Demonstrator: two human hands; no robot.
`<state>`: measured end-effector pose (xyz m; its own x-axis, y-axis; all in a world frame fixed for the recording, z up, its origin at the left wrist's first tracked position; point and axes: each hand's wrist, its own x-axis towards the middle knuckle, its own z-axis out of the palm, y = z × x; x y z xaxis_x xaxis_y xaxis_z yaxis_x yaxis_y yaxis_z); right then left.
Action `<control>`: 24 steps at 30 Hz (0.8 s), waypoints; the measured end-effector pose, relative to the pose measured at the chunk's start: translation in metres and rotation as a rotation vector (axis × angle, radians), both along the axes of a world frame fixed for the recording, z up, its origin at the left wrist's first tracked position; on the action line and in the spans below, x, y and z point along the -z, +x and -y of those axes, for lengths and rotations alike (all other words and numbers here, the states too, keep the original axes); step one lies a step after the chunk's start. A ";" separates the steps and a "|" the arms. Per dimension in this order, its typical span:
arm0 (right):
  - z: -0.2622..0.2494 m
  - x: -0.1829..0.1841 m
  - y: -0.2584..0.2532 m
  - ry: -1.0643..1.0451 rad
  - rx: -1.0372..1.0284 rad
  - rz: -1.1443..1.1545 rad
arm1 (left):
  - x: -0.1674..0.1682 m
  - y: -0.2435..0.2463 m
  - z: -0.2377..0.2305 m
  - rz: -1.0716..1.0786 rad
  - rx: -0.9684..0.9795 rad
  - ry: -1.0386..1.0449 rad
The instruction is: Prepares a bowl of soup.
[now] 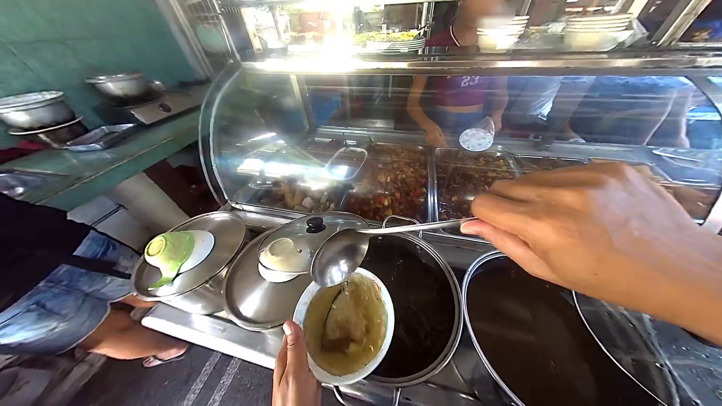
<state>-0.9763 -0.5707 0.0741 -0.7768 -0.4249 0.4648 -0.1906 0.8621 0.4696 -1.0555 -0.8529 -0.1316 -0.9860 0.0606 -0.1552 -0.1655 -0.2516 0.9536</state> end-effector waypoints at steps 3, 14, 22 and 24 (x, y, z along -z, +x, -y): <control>-0.009 0.008 0.003 -0.005 0.170 0.062 | 0.008 -0.002 0.009 -0.026 -0.039 -0.018; -0.012 0.087 -0.014 0.026 0.404 0.299 | 0.008 -0.009 0.046 -0.105 -0.100 -0.037; -0.027 0.103 -0.038 -0.048 0.524 0.676 | 0.009 -0.014 0.056 -0.116 -0.129 -0.012; -0.036 0.098 -0.048 -0.125 0.647 0.797 | 0.010 -0.014 0.058 -0.125 -0.124 -0.017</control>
